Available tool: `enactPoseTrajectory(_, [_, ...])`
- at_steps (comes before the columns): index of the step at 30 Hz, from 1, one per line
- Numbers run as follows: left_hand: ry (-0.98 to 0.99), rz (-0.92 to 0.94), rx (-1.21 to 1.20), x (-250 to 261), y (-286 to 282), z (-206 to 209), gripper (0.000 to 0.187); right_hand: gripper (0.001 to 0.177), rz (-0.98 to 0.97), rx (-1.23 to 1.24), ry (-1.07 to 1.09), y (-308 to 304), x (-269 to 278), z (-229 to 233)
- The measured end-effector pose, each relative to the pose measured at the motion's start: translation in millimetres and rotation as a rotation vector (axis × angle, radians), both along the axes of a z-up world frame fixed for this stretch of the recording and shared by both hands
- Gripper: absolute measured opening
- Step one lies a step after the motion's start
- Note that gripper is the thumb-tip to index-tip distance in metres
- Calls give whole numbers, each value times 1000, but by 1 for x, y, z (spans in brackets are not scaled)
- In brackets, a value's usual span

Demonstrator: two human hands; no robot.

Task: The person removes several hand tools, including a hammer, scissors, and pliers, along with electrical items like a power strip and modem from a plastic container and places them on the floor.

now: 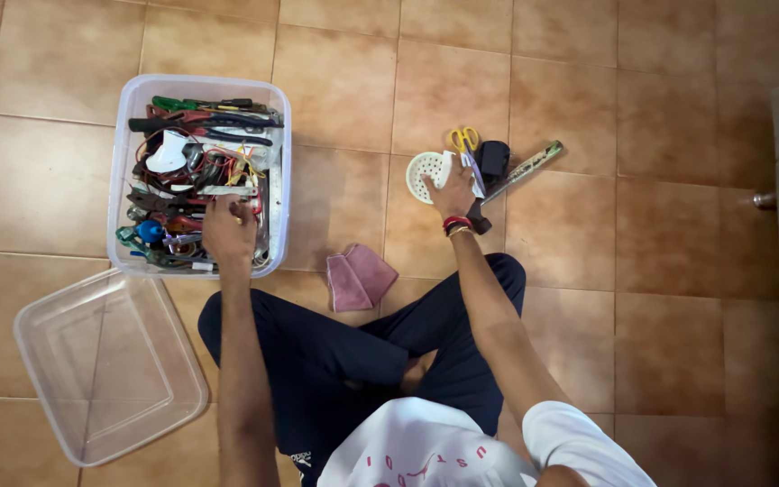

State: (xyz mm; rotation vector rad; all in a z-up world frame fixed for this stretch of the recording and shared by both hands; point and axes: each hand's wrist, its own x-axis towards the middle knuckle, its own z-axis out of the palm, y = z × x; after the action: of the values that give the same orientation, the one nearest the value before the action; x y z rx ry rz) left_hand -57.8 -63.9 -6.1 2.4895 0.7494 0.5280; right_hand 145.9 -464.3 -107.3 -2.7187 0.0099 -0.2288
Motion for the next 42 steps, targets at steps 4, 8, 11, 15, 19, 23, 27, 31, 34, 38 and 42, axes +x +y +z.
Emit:
enactPoseTrajectory(4, [75,82,20,-8,0,0,19,83,116,-212,55,5,-3,4])
enactPoseTrajectory(8, [3,142,82,-9,6,-38,19,69,172,-204,28,-11,-8,-11])
enactPoseTrajectory(11, [-242,361,-399,-5,16,-80,24,62,241,-252,-51,-27,-11,-4])
enactPoseTrajectory(15, [-249,260,160,-16,24,-105,83,61,368,-222,-159,-42,-20,21])
enactPoseTrajectory(19, [-246,446,-216,-17,18,-110,75,50,260,-362,23,-15,-8,44])
enactPoseTrajectory(23, [-325,551,-461,-5,26,-111,86,37,370,-180,-19,52,-7,56])
enactPoseTrajectory(27, [-264,620,-474,-1,31,-116,82,16,954,369,-575,192,-43,74])
enactPoseTrajectory(31, [-299,583,-395,-5,37,-116,64,28,1029,625,43,312,-108,89])
enactPoseTrajectory(34, [-385,512,-523,-18,43,-108,59,32,1036,439,233,350,-125,87])
enactPoseTrajectory(38, [-440,336,-479,-35,33,-70,62,40,926,576,572,352,-130,94])
enactPoseTrajectory(42, [-415,145,-709,-30,-7,7,54,51,810,701,433,312,-131,139])
